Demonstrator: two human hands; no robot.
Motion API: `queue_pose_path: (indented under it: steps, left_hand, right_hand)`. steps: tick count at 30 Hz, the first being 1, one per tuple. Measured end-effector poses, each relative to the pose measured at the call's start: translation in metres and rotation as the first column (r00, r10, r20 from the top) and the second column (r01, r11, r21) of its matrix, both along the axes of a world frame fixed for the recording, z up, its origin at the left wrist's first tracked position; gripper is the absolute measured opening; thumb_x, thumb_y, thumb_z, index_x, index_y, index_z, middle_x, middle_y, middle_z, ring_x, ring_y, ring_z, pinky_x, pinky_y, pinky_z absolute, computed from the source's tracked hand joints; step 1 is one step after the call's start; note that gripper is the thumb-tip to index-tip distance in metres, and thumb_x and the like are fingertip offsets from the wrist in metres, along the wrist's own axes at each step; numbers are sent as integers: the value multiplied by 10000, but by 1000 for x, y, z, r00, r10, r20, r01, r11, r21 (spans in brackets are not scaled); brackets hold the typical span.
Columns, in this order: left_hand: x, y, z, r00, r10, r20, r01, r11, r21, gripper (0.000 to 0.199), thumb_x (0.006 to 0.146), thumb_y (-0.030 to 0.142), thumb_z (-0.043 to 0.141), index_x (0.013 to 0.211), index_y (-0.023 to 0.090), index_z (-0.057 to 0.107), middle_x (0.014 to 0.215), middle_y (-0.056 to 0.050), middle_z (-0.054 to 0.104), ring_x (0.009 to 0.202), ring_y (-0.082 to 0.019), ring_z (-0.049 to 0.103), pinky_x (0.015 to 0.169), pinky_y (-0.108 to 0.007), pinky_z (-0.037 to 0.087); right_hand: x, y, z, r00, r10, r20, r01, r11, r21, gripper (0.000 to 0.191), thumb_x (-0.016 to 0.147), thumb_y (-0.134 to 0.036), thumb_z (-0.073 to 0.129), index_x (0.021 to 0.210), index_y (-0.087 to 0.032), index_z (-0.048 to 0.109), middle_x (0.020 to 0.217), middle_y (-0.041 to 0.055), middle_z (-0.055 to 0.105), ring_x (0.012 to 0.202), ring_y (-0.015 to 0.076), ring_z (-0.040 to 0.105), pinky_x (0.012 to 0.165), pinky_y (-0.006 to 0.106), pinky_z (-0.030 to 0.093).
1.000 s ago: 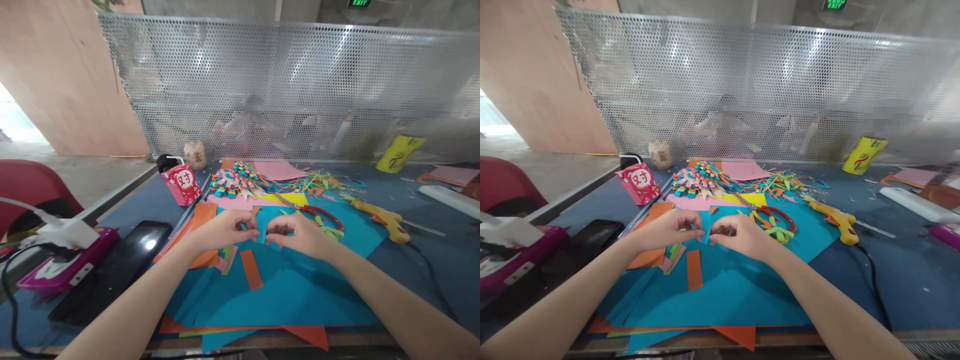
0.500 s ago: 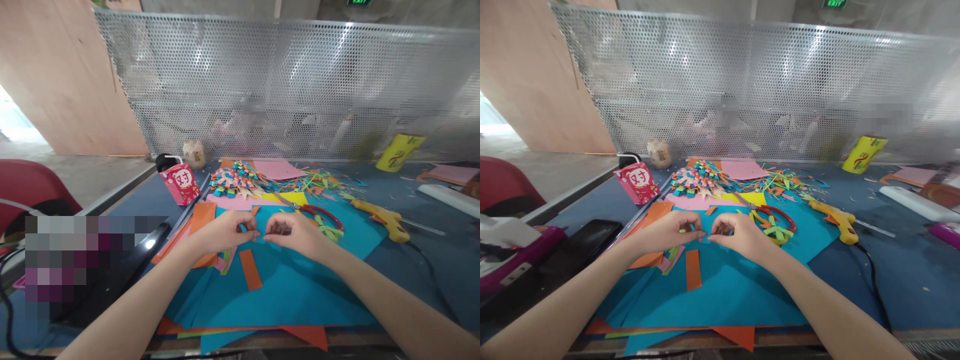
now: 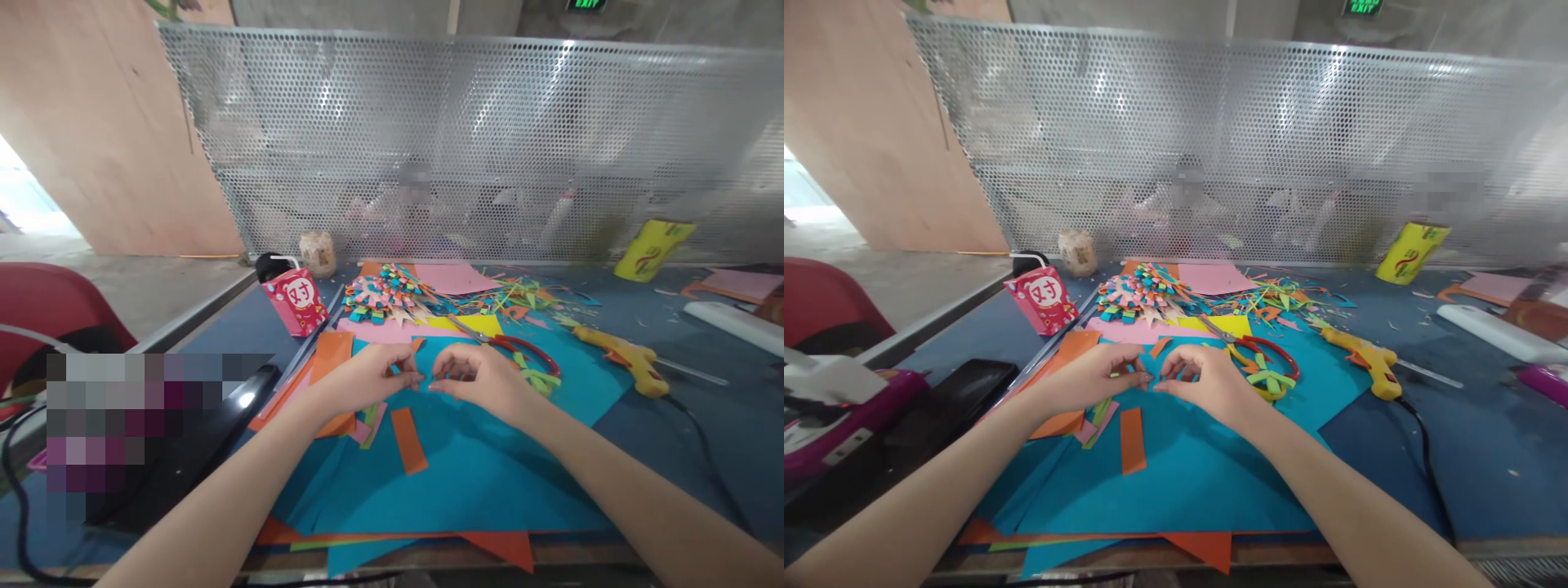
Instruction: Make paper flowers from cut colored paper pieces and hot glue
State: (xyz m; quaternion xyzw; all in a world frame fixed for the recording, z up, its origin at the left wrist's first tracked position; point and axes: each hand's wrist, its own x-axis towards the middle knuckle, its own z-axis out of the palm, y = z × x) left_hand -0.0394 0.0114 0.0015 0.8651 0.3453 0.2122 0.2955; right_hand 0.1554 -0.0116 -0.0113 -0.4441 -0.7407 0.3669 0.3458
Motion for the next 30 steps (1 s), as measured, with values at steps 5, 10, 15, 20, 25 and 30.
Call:
queue_pose_path:
  steps: [5, 10, 15, 20, 25, 30]
  left_hand:
    - [3, -2, 0, 1000, 3, -17, -4, 999, -31, 93, 777, 200, 513, 724, 158, 577, 667, 33, 583, 615, -94, 512, 551, -185, 381]
    - [2, -4, 6, 1000, -11, -28, 9, 997, -73, 102, 781, 208, 509, 733, 153, 581, 702, 19, 605, 642, -104, 537, 558, -189, 392]
    - [0, -6, 10, 998, -49, -36, 46, 996, -74, 123, 792, 232, 506, 773, 158, 603, 751, 10, 631, 683, -113, 557, 590, -193, 406]
    - [-3, -3, 8, 998, -59, -28, 57, 996, -65, 127, 798, 263, 510, 783, 160, 583, 749, 11, 634, 670, -110, 558, 566, -187, 401]
    - [-14, 7, 5, 996, 87, 28, -87, 996, 3, 115, 793, 253, 502, 727, 163, 530, 731, -1, 633, 687, -129, 579, 586, -210, 419]
    - [-10, 6, 3, 996, 57, 61, -56, 998, -12, 136, 793, 258, 501, 693, 167, 513, 717, 1, 635, 677, -123, 585, 560, -199, 412]
  right_hand:
    - [-1, 0, -3, 1000, 28, -10, -29, 998, -55, 140, 682, -281, 638, 699, -173, 550, 594, -38, 534, 485, 79, 491, 454, 199, 401]
    - [0, 0, -2, 998, 64, -26, -65, 994, -84, 143, 677, -274, 649, 682, -173, 547, 547, -54, 517, 464, 74, 494, 447, 195, 385]
    - [-2, 0, 3, 994, 78, -70, -87, 987, -138, 152, 652, -256, 671, 651, -163, 551, 523, -56, 523, 441, 60, 484, 430, 179, 374]
    - [-3, -4, 7, 990, 82, -113, -101, 979, -178, 158, 628, -245, 687, 624, -158, 556, 538, -45, 552, 448, 58, 494, 443, 175, 390]
    - [0, -6, 7, 990, 94, -100, -112, 975, -192, 165, 606, -250, 701, 605, -162, 561, 508, -43, 557, 447, 69, 509, 446, 178, 401]
    - [1, 0, 6, 998, -21, -54, 13, 989, -145, 95, 667, -247, 638, 696, -165, 600, 606, -14, 610, 485, 91, 547, 493, 209, 450]
